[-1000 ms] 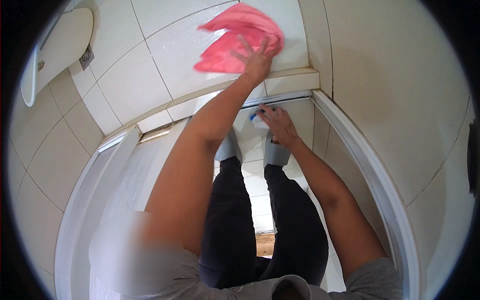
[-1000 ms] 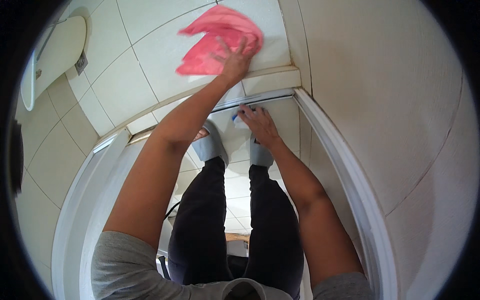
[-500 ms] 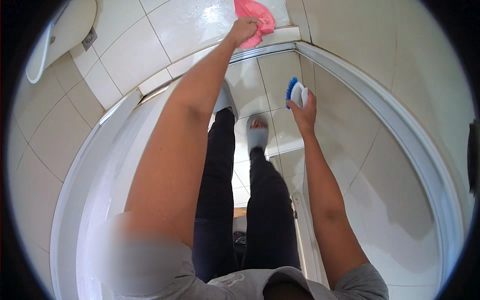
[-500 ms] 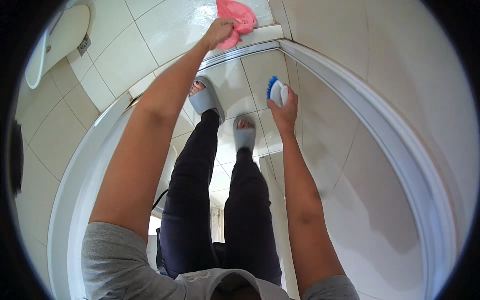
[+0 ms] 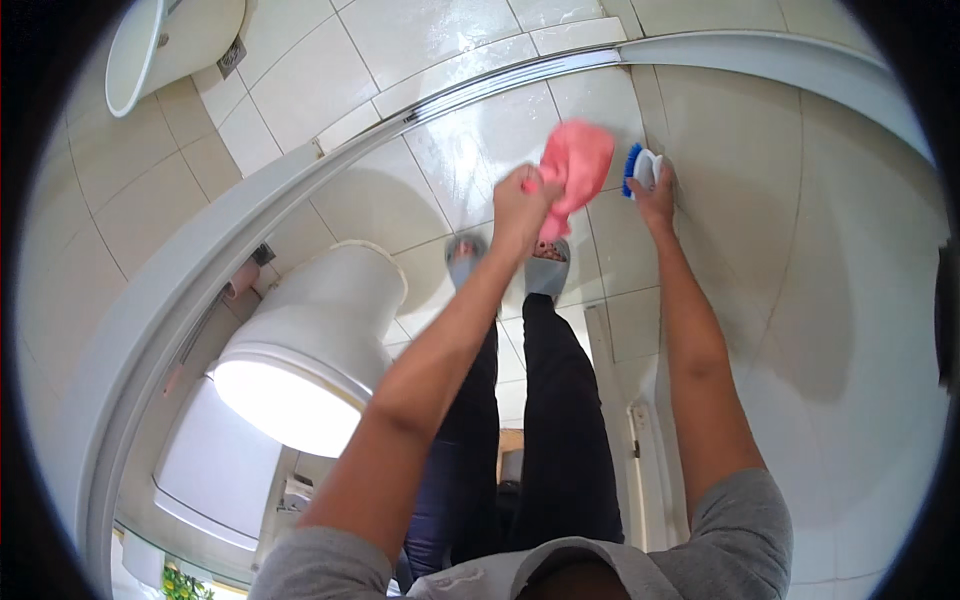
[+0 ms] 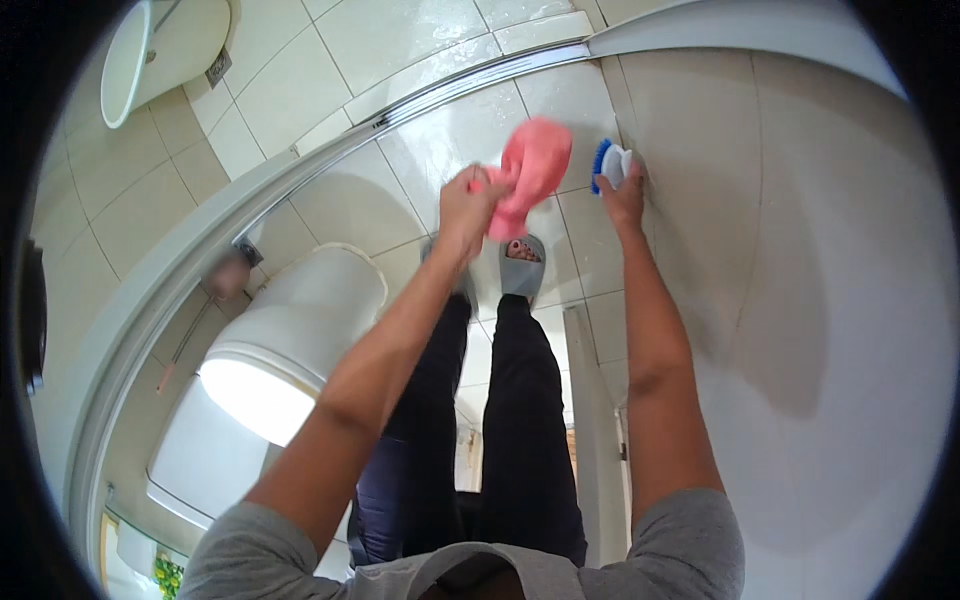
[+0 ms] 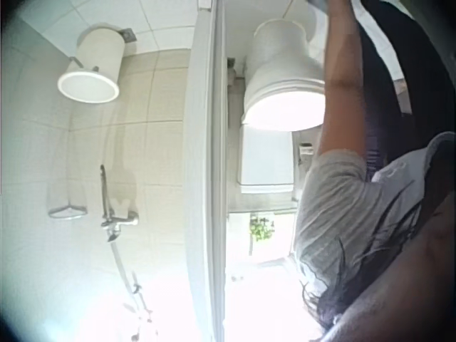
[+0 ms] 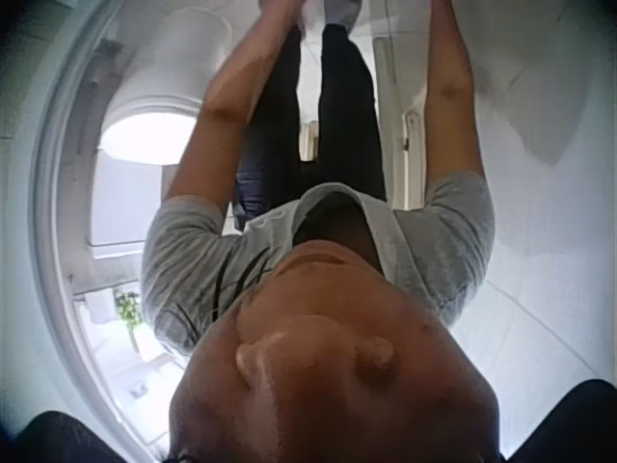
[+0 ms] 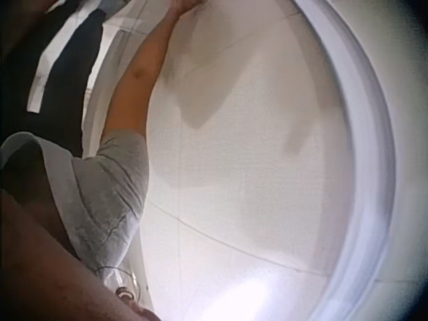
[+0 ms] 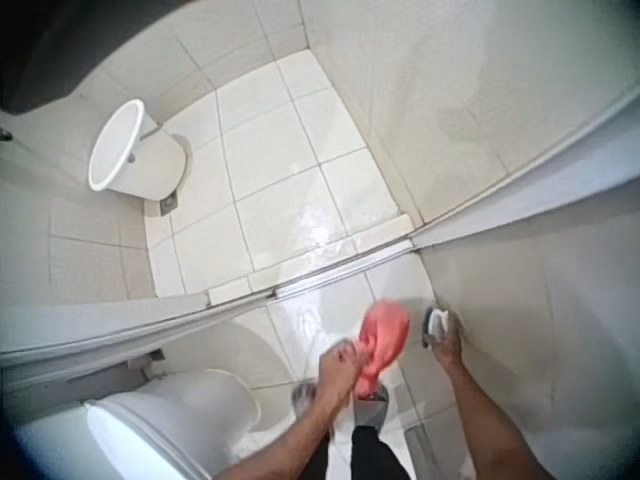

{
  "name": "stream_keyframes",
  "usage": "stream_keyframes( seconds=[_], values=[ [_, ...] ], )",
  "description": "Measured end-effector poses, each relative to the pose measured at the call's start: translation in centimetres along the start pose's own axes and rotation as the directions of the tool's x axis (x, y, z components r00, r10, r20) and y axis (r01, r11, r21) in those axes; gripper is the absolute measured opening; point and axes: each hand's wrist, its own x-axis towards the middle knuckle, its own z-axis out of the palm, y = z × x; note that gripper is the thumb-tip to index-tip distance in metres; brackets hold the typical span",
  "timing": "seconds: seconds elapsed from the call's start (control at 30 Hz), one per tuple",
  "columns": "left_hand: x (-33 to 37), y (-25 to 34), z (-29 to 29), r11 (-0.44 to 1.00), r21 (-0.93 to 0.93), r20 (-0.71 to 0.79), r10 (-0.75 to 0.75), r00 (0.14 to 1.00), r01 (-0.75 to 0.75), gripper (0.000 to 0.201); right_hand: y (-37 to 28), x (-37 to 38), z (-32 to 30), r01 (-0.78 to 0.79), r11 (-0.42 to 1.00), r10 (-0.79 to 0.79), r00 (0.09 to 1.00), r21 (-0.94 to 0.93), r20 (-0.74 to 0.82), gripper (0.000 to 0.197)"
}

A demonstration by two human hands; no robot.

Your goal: The person wipes the surfaces of a toilet with a cloth and scrubs a floor drain and the surrounding tiled floor with a brush while pouring water from a bucket.

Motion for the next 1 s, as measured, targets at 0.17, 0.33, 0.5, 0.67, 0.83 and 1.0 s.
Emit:
stream_keyframes(
  seconds=[0.17, 0.33, 0.5, 0.67, 0.83, 1.0],
  values=[
    [-5.6, -6.6, -6.5, 0.987, 0.162, -0.257, 0.057, 0.965, -0.015, 0.022, -0.1, 1.1, 6.0, -0.209, 0.967, 0.189, 0.972, -0.143, -0.141, 0.076],
    [-9.0, -6.3, -8.0, 0.98, -0.198, -0.355, -0.053, 0.933, -0.02, 0.025, -3.5, -0.4, 21.1, 0.388, 0.906, -0.423, 0.802, -0.169, -0.422, 0.054],
    [-9.9, -7.5, -11.1, 0.971, -0.211, -0.525, -0.013, 0.851, -0.116, 0.027, -18.4, -12.5, 32.6, 0.463, 0.864, -0.428, 0.882, -0.197, 0.197, 0.04],
    [-12.8, -8.7, -15.4, 0.94, -0.298, -0.617, -0.057, 0.785, -0.166, 0.027, -14.3, -16.8, 25.8, 0.054, 0.994, -0.064, 0.993, 0.096, 0.098, 0.065],
    [-14.6, -10.3, -13.5, 0.931, -0.332, -0.494, -0.034, 0.869, -0.152, 0.026, 6.9, -18.7, 9.8, -0.832, 0.476, 0.877, 0.425, 0.284, -0.224, 0.098],
    [-14.5, -9.3, -13.8, 0.967, -0.231, -0.386, 0.009, 0.922, -0.106, 0.026, 8.6, -16.1, 14.4, -0.856, 0.473, 0.832, 0.358, 0.206, -0.423, 0.094]
  ],
)
